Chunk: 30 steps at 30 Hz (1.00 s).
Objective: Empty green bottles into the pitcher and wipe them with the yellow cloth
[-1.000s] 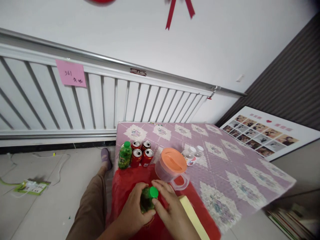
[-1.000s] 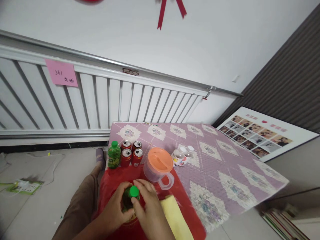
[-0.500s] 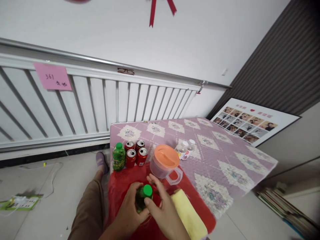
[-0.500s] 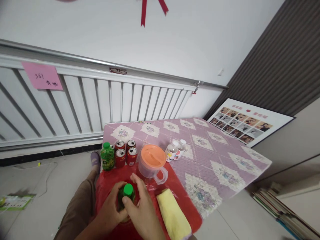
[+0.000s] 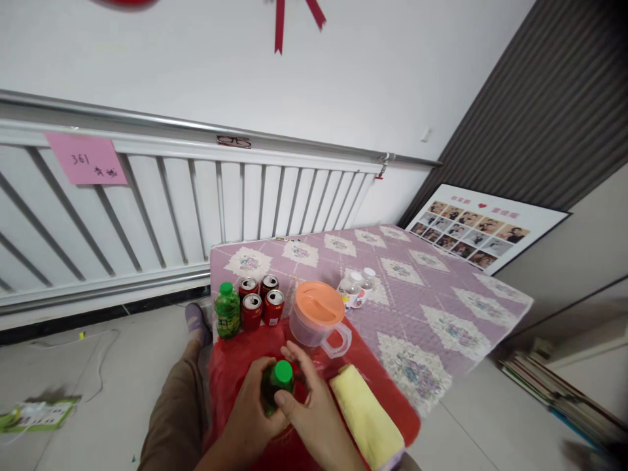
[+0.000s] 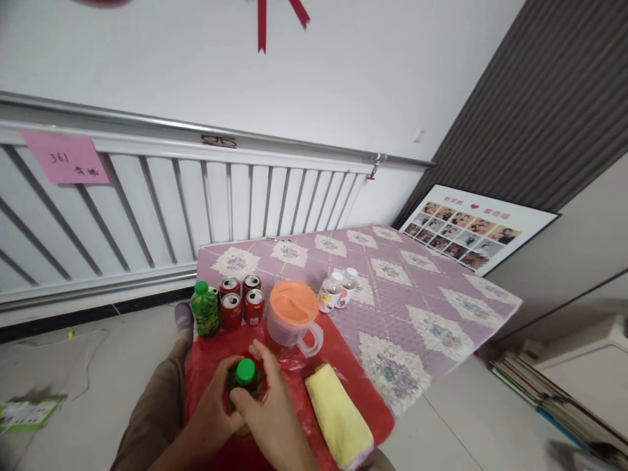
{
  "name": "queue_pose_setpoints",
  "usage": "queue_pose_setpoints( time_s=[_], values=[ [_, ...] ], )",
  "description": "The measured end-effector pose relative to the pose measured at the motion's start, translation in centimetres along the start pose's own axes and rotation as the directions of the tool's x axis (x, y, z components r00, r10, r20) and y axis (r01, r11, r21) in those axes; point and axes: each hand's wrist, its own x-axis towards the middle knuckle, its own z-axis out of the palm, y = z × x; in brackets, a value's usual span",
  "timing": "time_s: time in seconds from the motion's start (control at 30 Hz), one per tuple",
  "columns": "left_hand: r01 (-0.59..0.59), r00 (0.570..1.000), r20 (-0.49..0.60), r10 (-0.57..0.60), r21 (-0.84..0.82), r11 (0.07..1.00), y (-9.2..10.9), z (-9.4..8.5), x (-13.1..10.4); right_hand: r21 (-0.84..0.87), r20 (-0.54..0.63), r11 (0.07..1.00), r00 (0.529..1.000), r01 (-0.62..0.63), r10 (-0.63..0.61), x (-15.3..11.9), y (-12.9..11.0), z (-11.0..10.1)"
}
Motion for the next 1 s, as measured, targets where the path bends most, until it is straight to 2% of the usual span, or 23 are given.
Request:
queue_pose_setpoints(
  time_s=[0.1,0.23,0.33,0.4,0.53,0.63,0.8,1.0],
  values=[
    [0.013,1.0,0.007,-0.013,-0.001,1.0,-0.2,0.0,0.0,-0.046,0.026,0.998,0.999,0.039,-0.038,-0.3,-0.3,-0.7],
    [0.043,0.999,0.014,-0.043,0.005,0.999,-0.4,0.0,-0.1,-0.042,-0.045,0.998,0.997,0.054,-0.055,-0.5,0.3,-1.2],
    [0.049,0.999,0.013,-0.05,0.008,0.999,-0.4,0.0,-0.1,-0.051,-0.069,0.999,0.997,0.016,-0.02,-0.4,0.6,-1.2],
    [0.048,0.999,0.009,-0.048,0.014,0.999,-0.3,-0.1,-0.1,-0.064,-0.028,0.998,1.0,0.008,-0.01,-0.3,0.6,-1.1],
    [0.036,0.999,0.02,-0.036,0.01,0.999,-0.2,-0.1,-0.1,-0.046,0.046,0.995,0.995,0.087,-0.085,0.2,0.3,-0.6],
    [0.024,1.0,0.017,-0.024,-0.004,1.0,-0.1,-0.1,-0.1,-0.012,0.008,0.993,0.993,0.117,-0.117,0.4,0.5,-0.3],
    [0.036,0.999,0.021,-0.035,-0.007,0.999,0.0,-0.1,0.0,-0.019,-0.068,0.997,0.994,0.081,-0.082,0.5,0.7,0.0],
    [-0.009,1.0,0.0,0.009,0.024,1.0,0.3,-0.2,0.1,-0.117,-0.042,0.985,0.99,0.127,-0.133,0.4,-0.2,0.4]
  ],
)
